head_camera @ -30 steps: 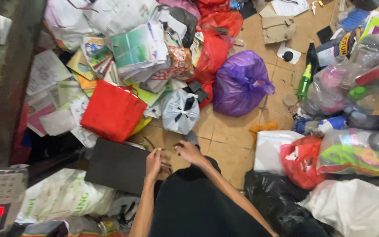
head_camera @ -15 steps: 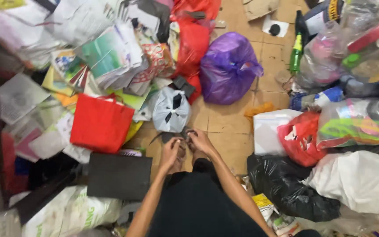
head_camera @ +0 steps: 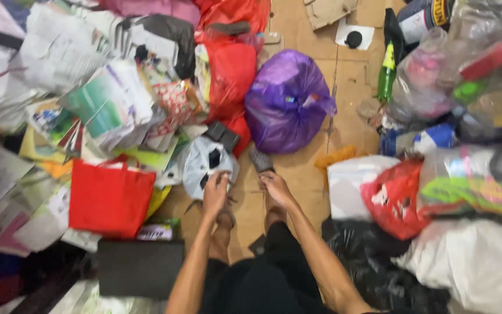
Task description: Sorting through a pile of scrap paper, weighing bundles, and recording weights in a notebook.
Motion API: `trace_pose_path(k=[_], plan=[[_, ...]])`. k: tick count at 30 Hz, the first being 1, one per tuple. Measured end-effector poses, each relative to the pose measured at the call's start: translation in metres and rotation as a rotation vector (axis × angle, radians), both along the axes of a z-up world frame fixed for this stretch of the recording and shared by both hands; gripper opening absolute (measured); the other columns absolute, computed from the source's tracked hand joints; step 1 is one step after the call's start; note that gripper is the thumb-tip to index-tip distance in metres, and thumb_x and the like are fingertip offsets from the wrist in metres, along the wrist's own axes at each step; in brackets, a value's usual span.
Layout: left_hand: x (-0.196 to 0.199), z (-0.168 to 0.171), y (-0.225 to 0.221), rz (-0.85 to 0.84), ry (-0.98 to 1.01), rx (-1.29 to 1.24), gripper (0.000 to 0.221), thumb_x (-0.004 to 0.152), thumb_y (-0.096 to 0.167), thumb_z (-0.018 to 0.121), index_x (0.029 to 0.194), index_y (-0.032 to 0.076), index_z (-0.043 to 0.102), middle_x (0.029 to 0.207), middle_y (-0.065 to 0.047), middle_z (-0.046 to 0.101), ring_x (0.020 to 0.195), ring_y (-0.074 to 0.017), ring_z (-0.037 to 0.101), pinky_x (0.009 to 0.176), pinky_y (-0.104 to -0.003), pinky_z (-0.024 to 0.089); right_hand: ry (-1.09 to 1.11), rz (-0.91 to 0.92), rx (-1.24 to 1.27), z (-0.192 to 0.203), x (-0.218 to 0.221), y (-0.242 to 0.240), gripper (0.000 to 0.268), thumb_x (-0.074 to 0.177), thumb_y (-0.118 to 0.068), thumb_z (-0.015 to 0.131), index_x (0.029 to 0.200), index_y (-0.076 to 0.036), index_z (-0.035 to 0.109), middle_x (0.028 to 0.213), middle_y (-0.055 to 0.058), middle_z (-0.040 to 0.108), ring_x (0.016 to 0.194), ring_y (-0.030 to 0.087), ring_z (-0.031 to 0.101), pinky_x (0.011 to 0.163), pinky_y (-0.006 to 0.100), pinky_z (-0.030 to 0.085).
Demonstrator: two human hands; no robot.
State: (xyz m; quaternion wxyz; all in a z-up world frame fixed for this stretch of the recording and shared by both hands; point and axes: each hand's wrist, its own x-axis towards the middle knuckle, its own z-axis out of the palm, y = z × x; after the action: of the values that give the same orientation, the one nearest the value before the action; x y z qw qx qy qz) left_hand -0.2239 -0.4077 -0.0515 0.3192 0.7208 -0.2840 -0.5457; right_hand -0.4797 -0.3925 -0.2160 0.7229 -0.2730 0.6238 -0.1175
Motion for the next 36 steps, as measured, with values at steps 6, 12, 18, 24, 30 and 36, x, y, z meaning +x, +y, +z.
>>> trace_pose_path(k=[6,12,18,24,30,36], plan=[[-0.07,-0.088,-0.046,0.219,0.292,0.236,0.036,0.104,0.03,0.051,0.124,0.003,0.064,0.092,-0.011,0.072,0.06,-0.0184,0.068,0.052,-0.032,0.052,0.357,-0.004,-0.133,-0.229,-0.11,-0.086,0.027,0.096,-0.027,0.066,0.11,-0.005,0.073,0.098,0.012,0.076,0.088,0.024,0.071,0.08,0.039,0.056],[-0.099,-0.134,-0.099,0.189,0.303,0.253,0.038,0.106,0.031,0.051,0.126,0.002,0.064,0.096,-0.009,0.071,0.073,-0.016,0.069,0.062,-0.03,0.053,0.607,0.093,-0.265,-0.309,-0.152,-0.223,0.053,0.09,-0.031,0.074,0.129,0.0,0.058,0.126,0.021,0.067,0.119,0.035,0.063,0.103,0.044,0.047],[-0.095,-0.18,-0.08,0.19,0.235,0.333,0.039,0.105,0.033,0.05,0.126,0.004,0.065,0.097,-0.007,0.072,0.077,-0.0151,0.068,0.066,-0.03,0.053,0.451,-0.078,-0.279,-0.438,-0.174,-0.255,0.079,0.085,-0.025,0.079,0.146,0.002,0.035,0.142,0.019,0.055,0.131,0.032,0.053,0.109,0.04,0.038],[-0.078,-0.195,-0.052,0.26,0.178,0.383,0.037,0.105,0.031,0.052,0.123,0.003,0.067,0.093,-0.009,0.07,0.076,-0.0166,0.066,0.066,-0.031,0.051,0.676,-0.125,-0.026,-0.353,-0.141,-0.294,0.05,0.092,-0.039,0.074,0.122,-0.001,0.067,0.119,0.015,0.072,0.111,0.027,0.067,0.097,0.037,0.05],[-0.084,-0.174,-0.019,0.221,0.119,0.394,0.036,0.104,0.033,0.052,0.118,0.003,0.067,0.093,-0.009,0.071,0.078,-0.0176,0.068,0.068,-0.033,0.053,0.604,0.106,-0.097,-0.288,-0.133,-0.262,0.039,0.098,-0.04,0.067,0.104,-0.003,0.076,0.097,0.014,0.075,0.092,0.031,0.068,0.084,0.042,0.05],[-0.097,-0.118,0.006,0.161,0.221,0.428,0.039,0.104,0.035,0.049,0.124,0.004,0.064,0.099,-0.008,0.073,0.08,-0.0184,0.07,0.068,-0.033,0.054,0.574,0.168,-0.068,-0.203,-0.113,-0.213,0.039,0.102,-0.038,0.061,0.112,-0.003,0.071,0.101,0.017,0.074,0.095,0.031,0.068,0.086,0.043,0.048]])
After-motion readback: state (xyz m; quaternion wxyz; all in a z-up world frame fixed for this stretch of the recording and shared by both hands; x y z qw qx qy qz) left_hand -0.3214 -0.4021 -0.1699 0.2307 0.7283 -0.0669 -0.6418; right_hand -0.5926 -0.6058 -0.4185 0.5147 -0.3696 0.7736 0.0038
